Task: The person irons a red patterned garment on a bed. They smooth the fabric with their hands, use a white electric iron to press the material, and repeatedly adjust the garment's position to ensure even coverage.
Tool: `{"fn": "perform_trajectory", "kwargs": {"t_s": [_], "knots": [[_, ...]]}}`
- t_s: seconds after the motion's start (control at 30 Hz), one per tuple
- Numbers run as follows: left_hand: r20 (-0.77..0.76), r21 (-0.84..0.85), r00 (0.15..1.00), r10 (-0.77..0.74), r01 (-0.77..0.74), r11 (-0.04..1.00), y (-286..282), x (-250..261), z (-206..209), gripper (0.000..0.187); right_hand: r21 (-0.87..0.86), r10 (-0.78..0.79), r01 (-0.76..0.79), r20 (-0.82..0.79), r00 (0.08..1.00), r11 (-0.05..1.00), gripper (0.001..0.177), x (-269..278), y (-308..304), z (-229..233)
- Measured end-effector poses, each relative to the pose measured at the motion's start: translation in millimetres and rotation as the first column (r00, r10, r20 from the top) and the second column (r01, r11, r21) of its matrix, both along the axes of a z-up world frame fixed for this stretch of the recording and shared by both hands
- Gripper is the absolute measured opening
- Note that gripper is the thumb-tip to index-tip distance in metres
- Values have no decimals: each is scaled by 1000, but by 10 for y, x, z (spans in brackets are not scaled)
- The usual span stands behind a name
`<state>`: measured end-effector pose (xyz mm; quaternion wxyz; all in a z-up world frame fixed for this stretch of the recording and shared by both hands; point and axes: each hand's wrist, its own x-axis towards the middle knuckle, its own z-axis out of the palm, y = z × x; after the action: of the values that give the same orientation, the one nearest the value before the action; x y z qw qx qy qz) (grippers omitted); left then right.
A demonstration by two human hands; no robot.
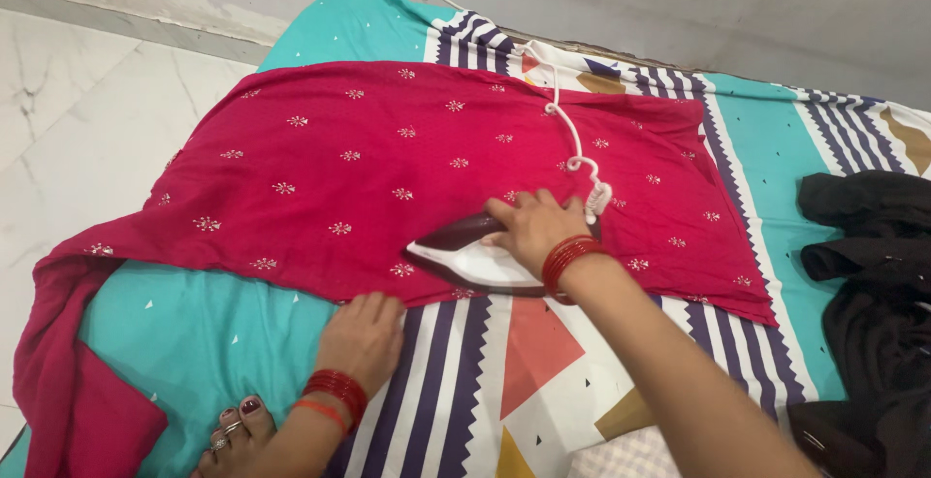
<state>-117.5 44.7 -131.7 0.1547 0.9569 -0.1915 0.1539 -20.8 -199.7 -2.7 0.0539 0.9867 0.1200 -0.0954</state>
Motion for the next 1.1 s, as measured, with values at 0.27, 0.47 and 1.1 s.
{"fn": "perform_trajectory", "kwargs": {"t_s": [0.27,0.47,1.1], "knots": [[-30,202,976,-217,219,955,-799,468,106,30,-135,-216,201,-111,970,970,62,161,-1106,-47],[23,248,928,-373,356,901,-1028,635,39,25,-244,-400,369,-93,912,897,71,83,-2837,-315],[230,168,816,-531,504,847,-861,302,-10,16,-71,-136,138,23,990,988,59,-104,-2000,-341]]}}
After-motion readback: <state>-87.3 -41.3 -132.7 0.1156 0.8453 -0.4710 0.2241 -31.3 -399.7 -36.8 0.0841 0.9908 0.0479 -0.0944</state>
